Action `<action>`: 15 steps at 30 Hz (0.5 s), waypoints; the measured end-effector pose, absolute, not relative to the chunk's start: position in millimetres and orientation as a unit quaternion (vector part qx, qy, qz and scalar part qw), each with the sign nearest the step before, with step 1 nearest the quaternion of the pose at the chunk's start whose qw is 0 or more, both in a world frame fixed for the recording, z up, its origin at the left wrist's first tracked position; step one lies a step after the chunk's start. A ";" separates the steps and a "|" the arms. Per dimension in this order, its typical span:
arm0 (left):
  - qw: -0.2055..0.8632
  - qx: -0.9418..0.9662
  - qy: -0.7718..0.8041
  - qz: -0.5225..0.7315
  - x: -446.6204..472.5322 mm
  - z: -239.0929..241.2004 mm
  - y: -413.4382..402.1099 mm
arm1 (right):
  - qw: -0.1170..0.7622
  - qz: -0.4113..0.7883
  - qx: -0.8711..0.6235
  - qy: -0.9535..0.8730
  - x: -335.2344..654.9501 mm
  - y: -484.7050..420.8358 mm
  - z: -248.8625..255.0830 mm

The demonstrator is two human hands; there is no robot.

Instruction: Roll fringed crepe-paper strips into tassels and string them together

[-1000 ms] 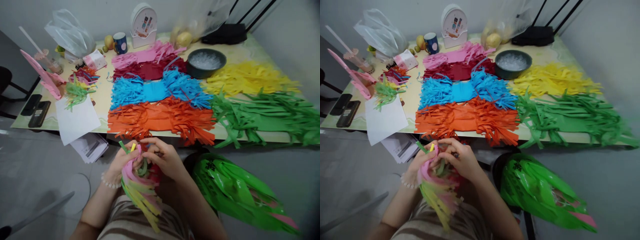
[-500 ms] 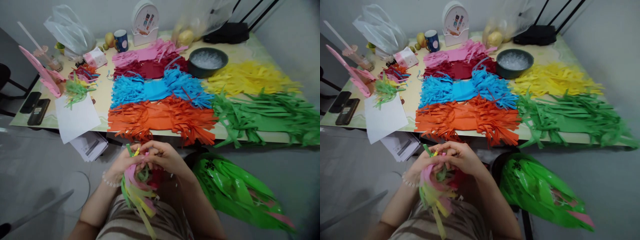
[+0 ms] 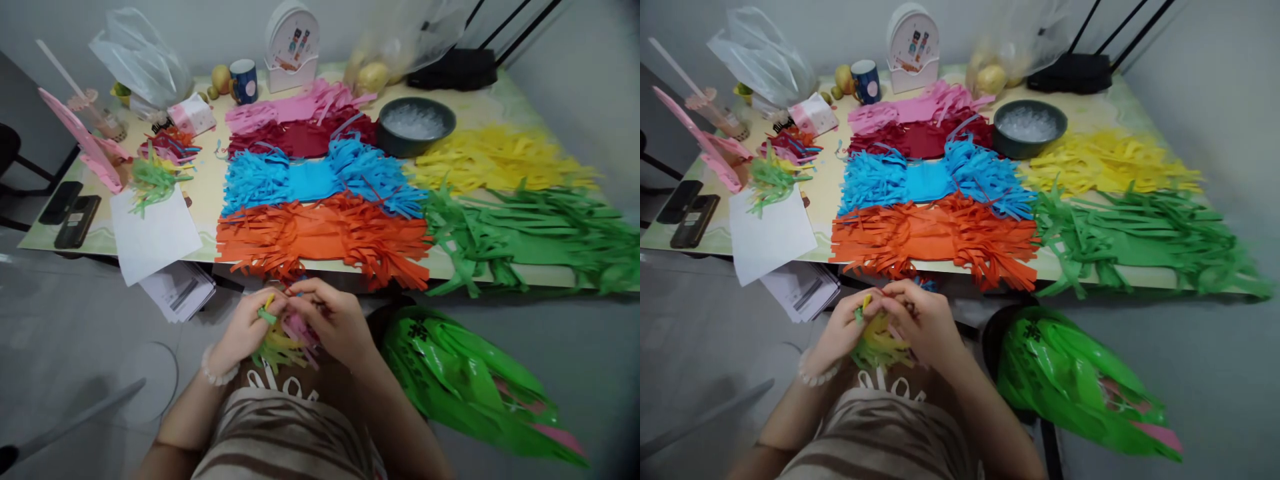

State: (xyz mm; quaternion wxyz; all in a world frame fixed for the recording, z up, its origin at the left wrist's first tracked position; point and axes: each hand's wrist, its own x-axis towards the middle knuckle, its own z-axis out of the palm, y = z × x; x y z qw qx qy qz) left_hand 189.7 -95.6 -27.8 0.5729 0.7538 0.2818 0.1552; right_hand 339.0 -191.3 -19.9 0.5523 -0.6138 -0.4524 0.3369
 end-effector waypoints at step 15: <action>0.826 0.459 0.308 0.109 183.8 -28.7 -94.9 | 0.570 0.218 -0.622 -0.491 345.0 -187.1 -22.8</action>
